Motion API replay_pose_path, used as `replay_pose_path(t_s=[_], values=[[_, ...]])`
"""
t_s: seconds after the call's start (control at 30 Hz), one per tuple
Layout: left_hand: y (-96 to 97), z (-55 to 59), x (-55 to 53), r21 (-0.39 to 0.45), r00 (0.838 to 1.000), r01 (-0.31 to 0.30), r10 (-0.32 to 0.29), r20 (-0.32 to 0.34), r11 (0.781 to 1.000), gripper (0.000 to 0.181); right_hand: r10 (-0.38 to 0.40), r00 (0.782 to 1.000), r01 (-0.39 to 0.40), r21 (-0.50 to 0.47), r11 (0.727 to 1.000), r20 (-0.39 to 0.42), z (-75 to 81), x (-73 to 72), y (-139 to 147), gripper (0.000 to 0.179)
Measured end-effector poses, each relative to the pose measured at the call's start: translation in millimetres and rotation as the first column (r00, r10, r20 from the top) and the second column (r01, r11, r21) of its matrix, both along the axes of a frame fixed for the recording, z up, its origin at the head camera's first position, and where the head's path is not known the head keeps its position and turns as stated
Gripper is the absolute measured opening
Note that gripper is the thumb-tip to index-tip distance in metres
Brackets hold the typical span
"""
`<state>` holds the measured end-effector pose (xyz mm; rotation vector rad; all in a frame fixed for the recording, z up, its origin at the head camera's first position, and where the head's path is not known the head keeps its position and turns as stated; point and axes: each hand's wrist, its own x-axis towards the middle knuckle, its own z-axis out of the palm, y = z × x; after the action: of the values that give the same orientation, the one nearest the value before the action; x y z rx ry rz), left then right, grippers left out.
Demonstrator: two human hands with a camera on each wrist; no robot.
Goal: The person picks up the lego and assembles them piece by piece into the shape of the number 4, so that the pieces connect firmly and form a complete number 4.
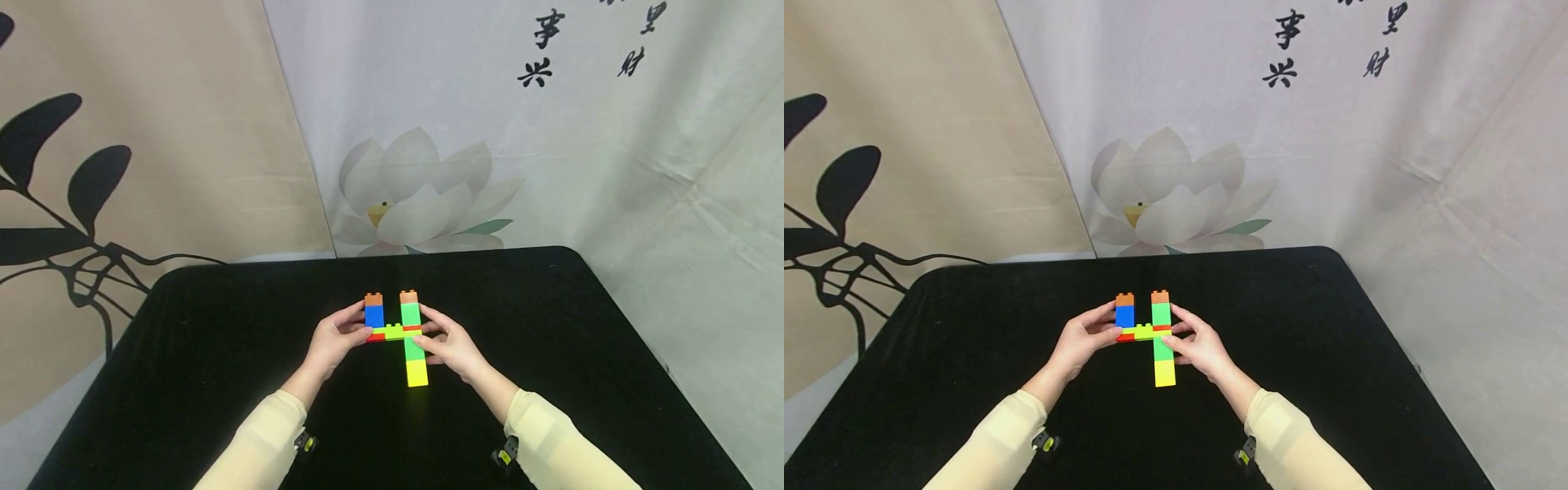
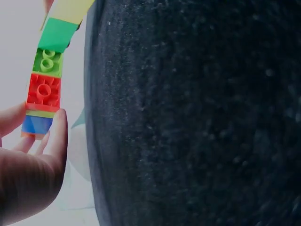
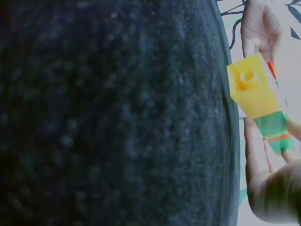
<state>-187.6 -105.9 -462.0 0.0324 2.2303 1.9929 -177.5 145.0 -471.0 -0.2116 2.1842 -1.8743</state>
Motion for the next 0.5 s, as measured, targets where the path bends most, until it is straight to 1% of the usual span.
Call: replay_pose_path(t_s=[0.13,0.27,0.33,0.47,0.5], values=[[0.3,-4.2,-1.4,0.009,1.000,-0.002,0.002,0.019,1.000,0.061,-0.007,1.000,0.007,0.014,1.000,0.026,4.5,1.8,-3,0.068],[1.1,-8.2,-2.6,0.004,0.999,0.005,-0.006,0.033,1.000,0.062,-0.018,0.999,0.017,0.049,0.999,0.034,19.9,8.2,-7,0.066],[1.9,-9.7,-3.4,0.001,0.999,0.011,-0.011,0.043,1.000,0.061,-0.024,1.000,0.022,0.071,0.997,0.020,26.4,11.0,-7,0.064],[3.5,-11.6,-6.1,-0.011,0.998,0.022,-0.021,0.057,1.000,0.059,-0.029,1.000,0.028,0.096,0.995,0.005,26.9,10.5,-6,0.065],[3.5,-12.4,-6.9,-0.012,0.998,0.024,-0.023,0.065,1.000,0.059,-0.029,1.000,0.029,0.098,0.995,0.002,21.0,7.6,-5,0.065]])
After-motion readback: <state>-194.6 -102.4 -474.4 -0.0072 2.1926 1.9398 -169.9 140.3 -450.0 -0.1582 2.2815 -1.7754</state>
